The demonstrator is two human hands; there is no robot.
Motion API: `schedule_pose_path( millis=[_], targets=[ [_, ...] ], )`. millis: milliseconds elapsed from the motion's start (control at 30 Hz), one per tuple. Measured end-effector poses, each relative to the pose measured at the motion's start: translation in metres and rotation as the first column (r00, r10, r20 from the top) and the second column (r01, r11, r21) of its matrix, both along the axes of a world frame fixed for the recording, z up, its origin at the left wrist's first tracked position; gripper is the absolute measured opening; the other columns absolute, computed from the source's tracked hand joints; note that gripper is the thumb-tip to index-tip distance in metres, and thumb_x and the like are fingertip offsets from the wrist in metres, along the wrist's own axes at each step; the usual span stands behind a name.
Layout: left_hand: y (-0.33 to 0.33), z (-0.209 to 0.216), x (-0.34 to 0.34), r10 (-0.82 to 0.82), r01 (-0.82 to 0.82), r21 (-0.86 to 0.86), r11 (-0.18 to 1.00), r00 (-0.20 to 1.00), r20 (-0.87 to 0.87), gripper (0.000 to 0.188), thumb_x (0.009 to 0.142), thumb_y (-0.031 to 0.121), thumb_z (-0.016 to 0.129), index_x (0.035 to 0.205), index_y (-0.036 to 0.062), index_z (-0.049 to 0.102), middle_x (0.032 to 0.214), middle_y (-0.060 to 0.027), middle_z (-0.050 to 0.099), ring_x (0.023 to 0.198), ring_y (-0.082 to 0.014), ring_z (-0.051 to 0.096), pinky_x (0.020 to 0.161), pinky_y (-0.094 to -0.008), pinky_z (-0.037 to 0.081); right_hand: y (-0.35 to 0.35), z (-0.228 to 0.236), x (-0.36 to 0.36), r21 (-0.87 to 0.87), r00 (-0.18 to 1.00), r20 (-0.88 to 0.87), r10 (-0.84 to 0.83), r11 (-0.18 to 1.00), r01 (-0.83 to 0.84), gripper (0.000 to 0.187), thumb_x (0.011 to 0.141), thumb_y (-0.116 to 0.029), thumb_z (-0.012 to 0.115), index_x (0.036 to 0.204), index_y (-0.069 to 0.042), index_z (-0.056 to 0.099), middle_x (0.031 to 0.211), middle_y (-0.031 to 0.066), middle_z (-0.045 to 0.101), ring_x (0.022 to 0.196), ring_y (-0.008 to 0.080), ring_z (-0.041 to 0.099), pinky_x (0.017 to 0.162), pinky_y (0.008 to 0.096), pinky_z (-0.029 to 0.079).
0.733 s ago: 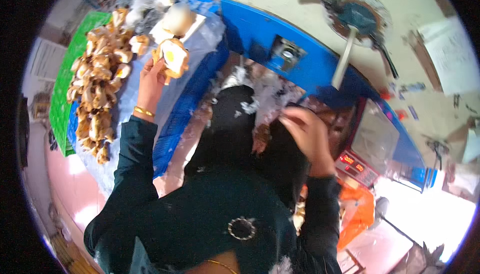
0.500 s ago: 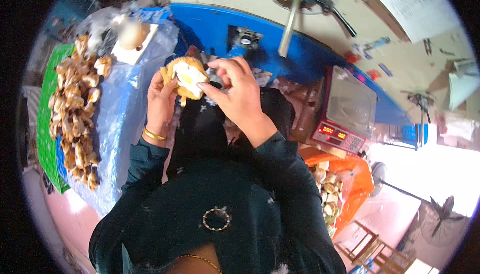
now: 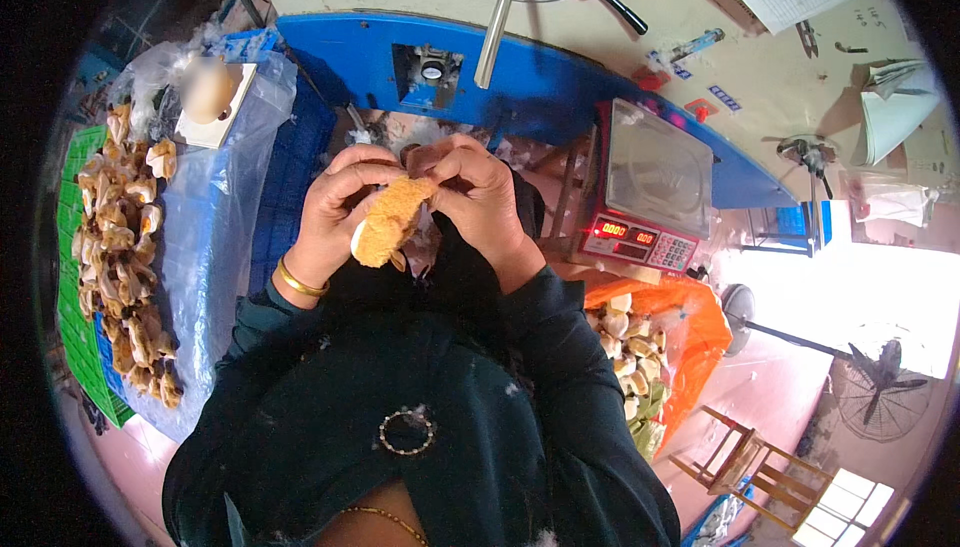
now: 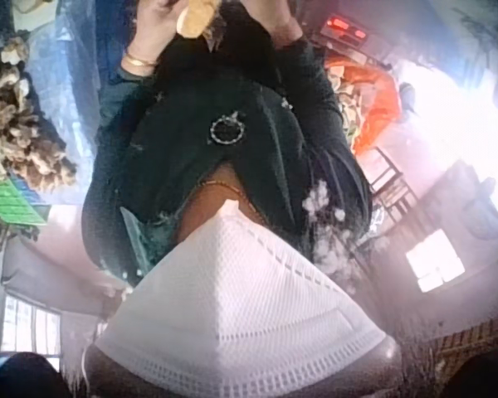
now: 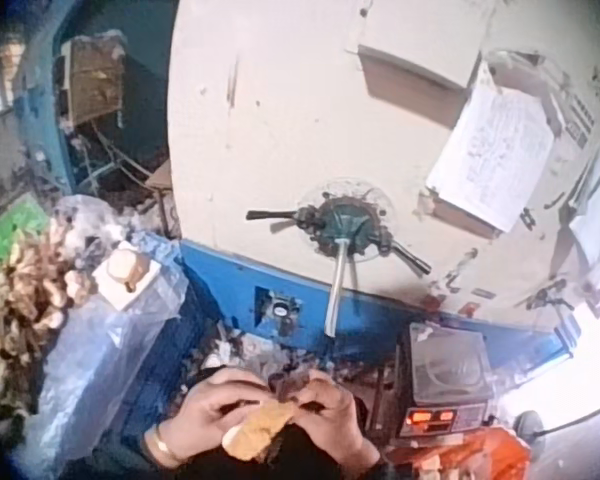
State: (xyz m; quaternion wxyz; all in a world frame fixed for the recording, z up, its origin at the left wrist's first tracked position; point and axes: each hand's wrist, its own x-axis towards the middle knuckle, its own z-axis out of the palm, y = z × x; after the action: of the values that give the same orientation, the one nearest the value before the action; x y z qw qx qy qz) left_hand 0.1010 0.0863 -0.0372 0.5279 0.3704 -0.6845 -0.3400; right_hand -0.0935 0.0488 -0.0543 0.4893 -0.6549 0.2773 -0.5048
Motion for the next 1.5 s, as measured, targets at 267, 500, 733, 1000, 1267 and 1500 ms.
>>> schedule_pose_path(
  millis=[267, 500, 733, 1000, 1267, 1500],
  targets=[
    [-0.003, 0.009, -0.015, 0.098, -0.086, -0.090, 0.992, 0.986, 0.132, 0.011, 0.086, 0.001, 0.065, 0.096, 0.0008, 0.061, 0.097, -0.0122, 0.061, 0.086, -0.0229, 0.062, 0.076, -0.0280, 0.050, 0.002, -0.015, -0.017, 0.184, 0.949, 0.314, 0.025, 0.979, -0.087, 0.020, 0.074, 0.012, 0.070, 0.083, -0.006, 0.066, 0.102, 0.0068, 0.066, 0.100, 0.0218, 0.065, 0.089, 0.0353, 0.053],
    [-0.006, -0.002, -0.025, -0.213, 0.342, 0.279, 0.898, 0.889, -0.405, 0.010, 0.093, 0.007, 0.060, 0.101, 0.0021, 0.058, 0.100, -0.0055, 0.056, 0.094, -0.0130, 0.054, 0.085, -0.0278, 0.044, 0.001, -0.030, -0.030, 0.302, 0.936, 0.350, 0.045, 0.940, -0.158, 0.017, 0.080, 0.006, 0.070, 0.089, -0.005, 0.062, 0.098, 0.0055, 0.064, 0.088, 0.0166, 0.065, 0.076, 0.0303, 0.055],
    [-0.013, -0.002, -0.022, -0.302, 0.306, 0.165, 0.937, 0.952, -0.049, 0.011, 0.093, 0.011, 0.061, 0.101, 0.0042, 0.059, 0.097, -0.0064, 0.053, 0.092, -0.0173, 0.053, 0.082, -0.0296, 0.043, 0.004, -0.017, -0.036, 0.299, 0.984, 0.147, 0.098, 0.944, -0.138, 0.010, 0.087, -0.002, 0.068, 0.095, -0.002, 0.062, 0.091, 0.0019, 0.064, 0.077, 0.0102, 0.063, 0.060, 0.0235, 0.051],
    [-0.013, 0.003, -0.027, -0.448, 0.437, 0.107, 0.893, 0.883, 0.137, 0.025, 0.092, 0.022, 0.063, 0.105, 0.0007, 0.062, 0.110, -0.0129, 0.055, 0.099, -0.0273, 0.055, 0.089, -0.0367, 0.044, 0.007, -0.010, -0.047, 0.349, 0.994, 0.097, 0.056, 0.933, -0.086, 0.016, 0.090, -0.006, 0.065, 0.105, 0.000, 0.060, 0.095, 0.0025, 0.064, 0.084, 0.0094, 0.060, 0.077, 0.0238, 0.050],
    [-0.032, -0.009, -0.028, -0.413, 0.452, 0.274, 0.849, 0.891, -0.190, 0.027, 0.095, 0.011, 0.056, 0.121, 0.0027, 0.058, 0.121, -0.0099, 0.058, 0.116, -0.0218, 0.054, 0.101, -0.0340, 0.041, 0.005, 0.006, -0.044, 0.382, 0.983, 0.183, 0.019, 0.920, -0.089, 0.020, 0.087, -0.004, 0.067, 0.106, -0.002, 0.059, 0.085, -0.0022, 0.058, 0.065, 0.0027, 0.051, 0.053, 0.0173, 0.038],
    [-0.088, -0.003, -0.059, 0.010, 0.210, 0.377, 0.902, 0.863, -0.505, 0.024, 0.096, 0.004, 0.050, 0.118, 0.0001, 0.058, 0.110, -0.0049, 0.063, 0.099, -0.0117, 0.058, 0.088, -0.0263, 0.047, -0.052, 0.017, -0.023, 0.278, 0.927, 0.035, -0.372, 0.895, 0.349, 0.011, 0.093, -0.013, 0.064, 0.090, -0.003, 0.061, 0.067, -0.0050, 0.052, 0.054, 0.0008, 0.042, 0.046, 0.0181, 0.030]
  ],
)
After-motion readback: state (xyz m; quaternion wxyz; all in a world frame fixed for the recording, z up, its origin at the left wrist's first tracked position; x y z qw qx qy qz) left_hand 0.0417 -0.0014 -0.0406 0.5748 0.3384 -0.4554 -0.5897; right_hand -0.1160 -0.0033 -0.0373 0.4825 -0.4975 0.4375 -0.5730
